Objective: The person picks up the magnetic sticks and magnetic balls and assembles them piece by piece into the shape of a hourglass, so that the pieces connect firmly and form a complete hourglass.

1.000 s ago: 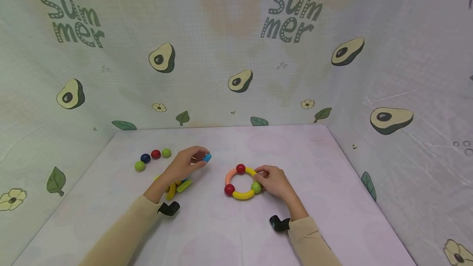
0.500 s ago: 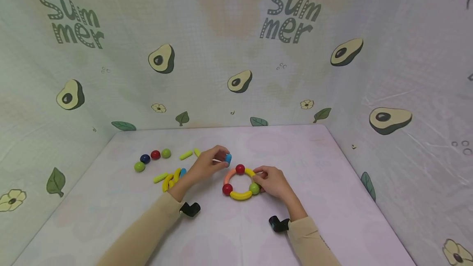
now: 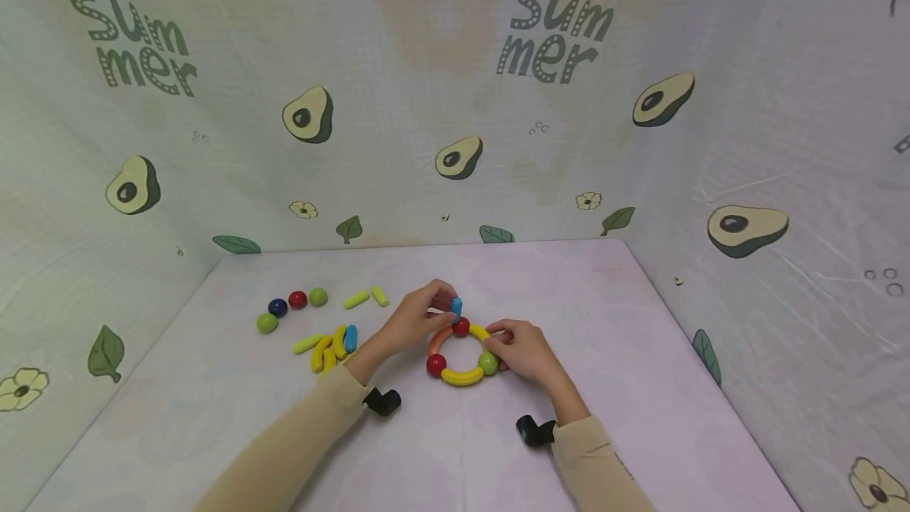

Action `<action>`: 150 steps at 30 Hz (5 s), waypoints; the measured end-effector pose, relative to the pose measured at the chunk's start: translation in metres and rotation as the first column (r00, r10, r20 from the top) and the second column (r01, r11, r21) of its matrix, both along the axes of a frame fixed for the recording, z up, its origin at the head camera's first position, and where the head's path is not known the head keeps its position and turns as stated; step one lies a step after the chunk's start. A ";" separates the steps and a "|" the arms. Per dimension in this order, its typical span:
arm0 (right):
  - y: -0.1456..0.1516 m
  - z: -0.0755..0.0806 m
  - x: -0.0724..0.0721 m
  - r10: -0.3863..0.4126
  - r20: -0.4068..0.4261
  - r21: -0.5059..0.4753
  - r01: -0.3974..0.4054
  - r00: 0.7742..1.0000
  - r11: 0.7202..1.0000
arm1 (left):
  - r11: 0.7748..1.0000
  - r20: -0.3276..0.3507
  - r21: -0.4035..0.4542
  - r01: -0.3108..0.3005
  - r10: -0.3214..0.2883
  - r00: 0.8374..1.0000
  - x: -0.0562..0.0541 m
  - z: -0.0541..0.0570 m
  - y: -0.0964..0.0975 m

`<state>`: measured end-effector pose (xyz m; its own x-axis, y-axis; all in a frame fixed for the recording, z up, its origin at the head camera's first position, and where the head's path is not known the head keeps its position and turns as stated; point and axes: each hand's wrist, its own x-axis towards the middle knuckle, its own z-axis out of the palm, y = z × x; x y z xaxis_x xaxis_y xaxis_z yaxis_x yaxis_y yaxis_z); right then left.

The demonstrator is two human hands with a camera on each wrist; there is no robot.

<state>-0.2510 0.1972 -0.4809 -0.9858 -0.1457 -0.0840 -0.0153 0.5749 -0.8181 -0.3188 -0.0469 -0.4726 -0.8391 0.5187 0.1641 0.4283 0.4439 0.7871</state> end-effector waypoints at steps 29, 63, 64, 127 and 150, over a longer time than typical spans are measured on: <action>0.000 0.002 0.002 0.035 0.016 -0.005 -0.035 0.999 0.999 | 1.000 0.024 0.002 0.006 -0.006 1.000 -0.002 0.001 0.013; -0.018 0.012 -0.031 0.058 -0.299 0.020 -0.054 0.952 0.998 | 1.000 0.070 0.026 0.016 -0.018 0.997 0.003 -0.004 0.004; -0.019 0.011 -0.032 0.058 -0.305 0.015 -0.056 0.951 0.998 | 0.999 0.070 0.028 0.019 -0.021 0.997 0.003 -0.004 0.003; -0.022 0.011 -0.032 0.065 -0.292 -0.002 -0.068 0.954 0.998 | 0.855 -0.161 -0.513 -0.069 -0.017 0.987 -0.051 0.017 -0.109; -0.019 0.009 -0.035 0.078 -0.284 0.005 -0.080 0.956 0.997 | 0.991 -0.208 -0.112 -0.079 0.055 0.977 0.020 0.036 -0.072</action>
